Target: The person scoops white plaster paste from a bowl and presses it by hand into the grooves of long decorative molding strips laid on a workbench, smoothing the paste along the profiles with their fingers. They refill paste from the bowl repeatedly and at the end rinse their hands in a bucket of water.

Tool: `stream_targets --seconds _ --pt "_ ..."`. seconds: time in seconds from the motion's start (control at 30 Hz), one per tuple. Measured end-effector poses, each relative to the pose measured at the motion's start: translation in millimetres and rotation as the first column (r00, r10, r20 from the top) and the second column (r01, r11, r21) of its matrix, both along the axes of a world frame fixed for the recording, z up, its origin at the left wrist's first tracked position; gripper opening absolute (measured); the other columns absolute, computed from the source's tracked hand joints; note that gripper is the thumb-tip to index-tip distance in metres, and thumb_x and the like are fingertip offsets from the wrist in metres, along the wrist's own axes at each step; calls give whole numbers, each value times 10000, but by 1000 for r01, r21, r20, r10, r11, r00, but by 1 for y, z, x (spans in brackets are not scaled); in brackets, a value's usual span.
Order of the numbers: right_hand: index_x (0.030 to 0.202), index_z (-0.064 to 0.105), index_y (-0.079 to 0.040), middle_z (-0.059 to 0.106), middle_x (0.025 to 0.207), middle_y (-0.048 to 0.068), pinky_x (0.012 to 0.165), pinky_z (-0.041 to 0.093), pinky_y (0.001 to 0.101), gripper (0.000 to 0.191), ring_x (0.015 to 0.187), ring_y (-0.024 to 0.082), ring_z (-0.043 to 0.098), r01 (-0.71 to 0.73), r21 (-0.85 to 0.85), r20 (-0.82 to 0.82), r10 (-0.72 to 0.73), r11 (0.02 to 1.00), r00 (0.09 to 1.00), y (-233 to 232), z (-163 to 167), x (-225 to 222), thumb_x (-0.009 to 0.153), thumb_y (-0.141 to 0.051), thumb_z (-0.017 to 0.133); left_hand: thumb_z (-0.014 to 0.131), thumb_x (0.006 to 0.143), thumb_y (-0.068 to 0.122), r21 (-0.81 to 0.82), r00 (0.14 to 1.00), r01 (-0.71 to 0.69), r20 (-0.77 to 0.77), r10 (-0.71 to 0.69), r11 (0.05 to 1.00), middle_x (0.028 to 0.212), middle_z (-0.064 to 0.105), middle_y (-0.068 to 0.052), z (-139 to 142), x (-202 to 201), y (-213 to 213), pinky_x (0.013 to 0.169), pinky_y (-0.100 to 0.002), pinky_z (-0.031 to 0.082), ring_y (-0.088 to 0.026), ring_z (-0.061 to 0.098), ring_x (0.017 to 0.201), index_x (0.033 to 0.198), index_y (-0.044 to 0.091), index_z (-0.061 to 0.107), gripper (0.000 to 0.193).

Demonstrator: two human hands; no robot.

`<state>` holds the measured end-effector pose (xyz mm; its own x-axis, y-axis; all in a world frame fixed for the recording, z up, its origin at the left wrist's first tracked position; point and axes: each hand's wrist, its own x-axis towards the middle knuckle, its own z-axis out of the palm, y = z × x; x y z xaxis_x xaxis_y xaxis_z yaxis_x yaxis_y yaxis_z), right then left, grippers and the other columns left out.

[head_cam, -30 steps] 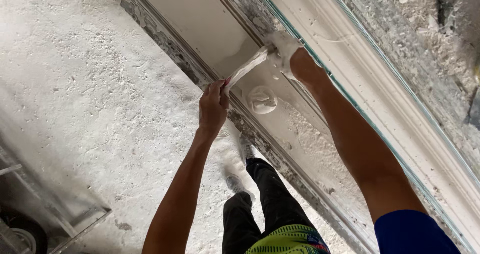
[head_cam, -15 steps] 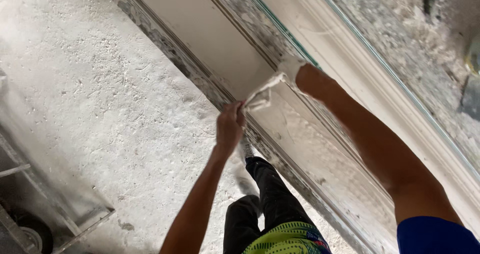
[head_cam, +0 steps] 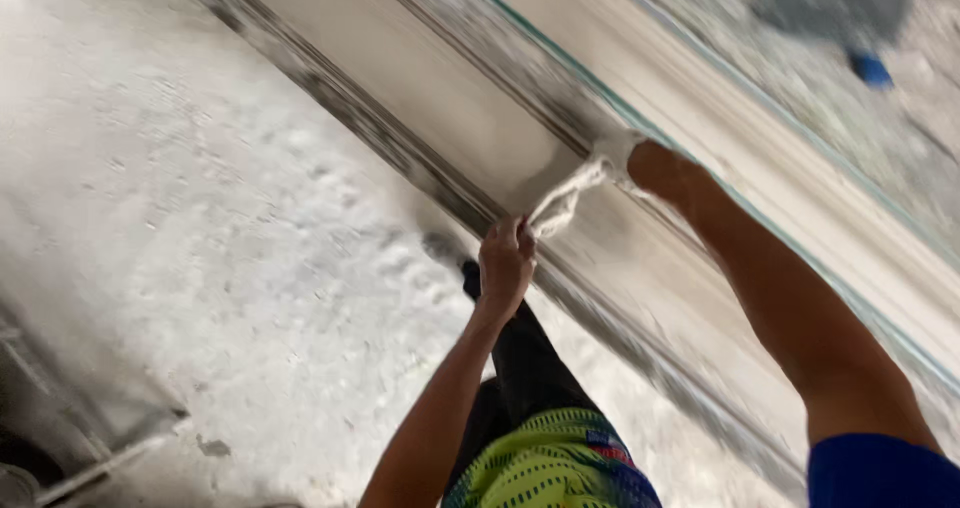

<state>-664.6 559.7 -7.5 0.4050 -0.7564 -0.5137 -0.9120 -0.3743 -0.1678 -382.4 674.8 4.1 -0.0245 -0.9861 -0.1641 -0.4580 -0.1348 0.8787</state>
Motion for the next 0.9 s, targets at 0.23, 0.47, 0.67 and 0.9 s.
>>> stream_targets --seconds 0.23,0.47,0.67,0.9 --pt "1146 646 -126 593 1120 68 911 548 352 243 1039 232 590 36 -1 8 -36 999 999 164 23 -101 908 -115 689 634 980 81 -243 999 44 29 -38 969 1019 675 -231 3 -120 162 803 -505 529 -424 652 935 1155 6 661 193" --pt "1169 643 -133 587 1143 74 853 552 328 275 970 214 604 91 -101 102 -81 991 991 330 41 -212 898 -101 679 632 971 102 -127 998 41 -45 -47 991 997 666 -237 19 -238 323 788 -512 522 -430 638 928 1156 4 657 212" --pt "1236 609 -95 568 1191 113 891 553 346 316 1015 239 600 198 -39 127 -192 979 973 476 40 -315 920 -92 631 637 985 117 -160 999 41 36 -36 986 961 679 -203 12 -338 450 755 -491 517 -391 646 878 1127 16 672 178" --pt "1313 570 -52 546 1247 159 936 554 367 369 1067 267 596 297 24 155 -297 955 942 627 75 -424 946 -82 575 636 930 117 -119 997 58 58 -51 991 886 649 -181 21 -458 609 649 -433 533 -319 664 744 1067 -20 644 194"
